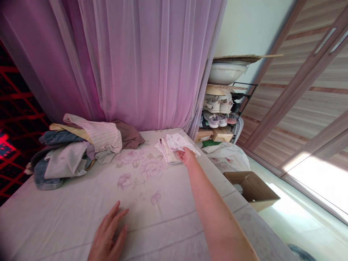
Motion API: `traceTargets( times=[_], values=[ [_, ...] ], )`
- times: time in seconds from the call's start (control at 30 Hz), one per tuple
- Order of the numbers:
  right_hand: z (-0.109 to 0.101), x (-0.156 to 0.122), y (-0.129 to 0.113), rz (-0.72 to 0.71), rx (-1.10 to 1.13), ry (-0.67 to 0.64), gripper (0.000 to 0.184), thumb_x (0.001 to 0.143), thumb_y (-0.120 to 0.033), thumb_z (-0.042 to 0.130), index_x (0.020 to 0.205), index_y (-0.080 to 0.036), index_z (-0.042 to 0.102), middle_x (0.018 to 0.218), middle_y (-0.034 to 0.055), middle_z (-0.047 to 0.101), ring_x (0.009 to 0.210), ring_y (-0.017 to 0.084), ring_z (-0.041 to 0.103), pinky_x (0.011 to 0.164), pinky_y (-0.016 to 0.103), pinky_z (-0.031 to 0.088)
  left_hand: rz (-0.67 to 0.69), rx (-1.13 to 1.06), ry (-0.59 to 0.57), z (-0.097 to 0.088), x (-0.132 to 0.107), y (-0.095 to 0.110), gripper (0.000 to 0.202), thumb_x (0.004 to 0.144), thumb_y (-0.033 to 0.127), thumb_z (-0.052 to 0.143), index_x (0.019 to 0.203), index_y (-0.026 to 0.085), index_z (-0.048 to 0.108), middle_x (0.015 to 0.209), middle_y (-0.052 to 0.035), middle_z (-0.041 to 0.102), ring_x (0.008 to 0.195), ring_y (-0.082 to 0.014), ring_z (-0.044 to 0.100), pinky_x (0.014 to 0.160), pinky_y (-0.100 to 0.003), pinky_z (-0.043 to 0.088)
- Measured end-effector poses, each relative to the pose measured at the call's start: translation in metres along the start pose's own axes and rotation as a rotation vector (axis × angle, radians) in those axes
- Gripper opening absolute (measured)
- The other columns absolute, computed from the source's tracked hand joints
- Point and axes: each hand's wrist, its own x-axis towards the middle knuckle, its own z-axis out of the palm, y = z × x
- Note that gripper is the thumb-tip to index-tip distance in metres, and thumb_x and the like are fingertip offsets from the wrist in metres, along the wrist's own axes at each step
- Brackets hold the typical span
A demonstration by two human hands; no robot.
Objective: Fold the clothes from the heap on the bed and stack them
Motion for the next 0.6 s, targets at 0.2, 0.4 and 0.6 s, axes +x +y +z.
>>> traceTargets(
  times=[0.2, 0.4, 0.6],
  values=[
    [0.064, 0.025, -0.075, -0.146, 0.021, -0.081, 0.014, 0.091, -0.025, 0.045, 0.097, -0.025, 0.057, 0.084, -0.0020, 0.071, 0.084, 0.013, 0.067, 0.097, 0.043, 0.041, 0.009, 0.009, -0.010, 0.002, -0.003, -0.006, 0.035, 0.086, 0.024, 0.050, 0.118, 0.029, 0.063, 0.141, -0.0075, 0.051, 0.122, -0.0253, 0.055, 0.099, -0.049, 0.048],
    [0.059, 0.018, -0.071, -0.148, 0.037, -0.096, 0.018, 0.093, -0.029, 0.041, 0.095, -0.023, 0.058, 0.083, 0.0004, 0.071, 0.090, 0.014, 0.067, 0.096, 0.038, 0.042, 0.037, 0.049, -0.021, 0.006, -0.006, -0.013, 0.036, 0.085, 0.025, 0.052, 0.119, 0.029, 0.062, 0.142, -0.0076, 0.050, 0.123, -0.0250, 0.054, 0.099, -0.047, 0.048],
    [0.000, -0.009, 0.007, 0.026, -0.063, -0.022, 0.010, 0.091, -0.023, 0.047, 0.089, -0.019, 0.056, 0.073, 0.0057, 0.069, 0.069, 0.016, 0.067, 0.062, 0.025, 0.050, 0.059, 0.053, 0.000, 0.003, -0.004, -0.007, 0.035, 0.087, 0.027, 0.049, 0.119, 0.029, 0.062, 0.140, -0.0083, 0.052, 0.121, -0.0260, 0.056, 0.098, -0.050, 0.048]
  ],
)
